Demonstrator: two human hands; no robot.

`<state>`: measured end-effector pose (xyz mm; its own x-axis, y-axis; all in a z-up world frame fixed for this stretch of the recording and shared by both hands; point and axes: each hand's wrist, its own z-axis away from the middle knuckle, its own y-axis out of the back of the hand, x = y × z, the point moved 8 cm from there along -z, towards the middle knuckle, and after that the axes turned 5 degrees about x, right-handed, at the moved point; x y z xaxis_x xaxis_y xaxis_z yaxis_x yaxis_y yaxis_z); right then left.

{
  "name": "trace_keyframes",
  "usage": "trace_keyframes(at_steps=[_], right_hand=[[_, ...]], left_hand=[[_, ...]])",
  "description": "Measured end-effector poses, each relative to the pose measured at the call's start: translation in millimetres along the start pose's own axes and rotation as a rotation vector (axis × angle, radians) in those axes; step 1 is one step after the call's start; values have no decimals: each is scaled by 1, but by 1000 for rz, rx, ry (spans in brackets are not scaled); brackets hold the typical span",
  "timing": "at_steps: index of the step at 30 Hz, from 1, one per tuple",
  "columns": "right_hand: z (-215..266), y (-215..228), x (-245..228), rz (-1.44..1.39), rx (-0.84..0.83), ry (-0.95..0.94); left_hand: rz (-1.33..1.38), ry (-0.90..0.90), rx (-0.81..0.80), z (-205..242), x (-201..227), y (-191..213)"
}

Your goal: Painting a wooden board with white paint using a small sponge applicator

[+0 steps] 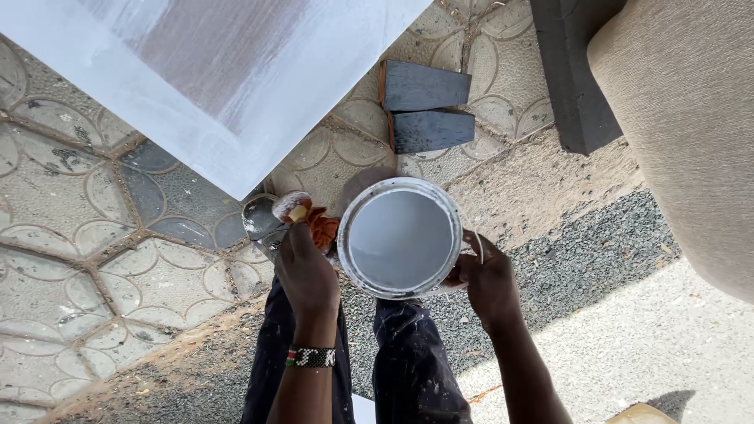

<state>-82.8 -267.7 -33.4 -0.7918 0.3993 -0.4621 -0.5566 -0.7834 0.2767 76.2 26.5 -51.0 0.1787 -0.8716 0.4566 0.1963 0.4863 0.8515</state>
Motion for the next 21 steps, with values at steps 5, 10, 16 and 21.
trace_keyframes(at_steps=[5, 10, 16, 21], right_hand=[[16, 28, -15, -53, 74, -29], [4, 1, -9, -108, 43, 33], [-1, 37, 9, -140, 80, 9], [6, 8, -10, -174, 34, 47]], left_hand=[[316, 43, -140, 0, 44, -5], [221, 65, -102, -7, 23, 4], [462, 363, -301, -15, 73, 14], [608, 654, -273, -16, 36, 14]])
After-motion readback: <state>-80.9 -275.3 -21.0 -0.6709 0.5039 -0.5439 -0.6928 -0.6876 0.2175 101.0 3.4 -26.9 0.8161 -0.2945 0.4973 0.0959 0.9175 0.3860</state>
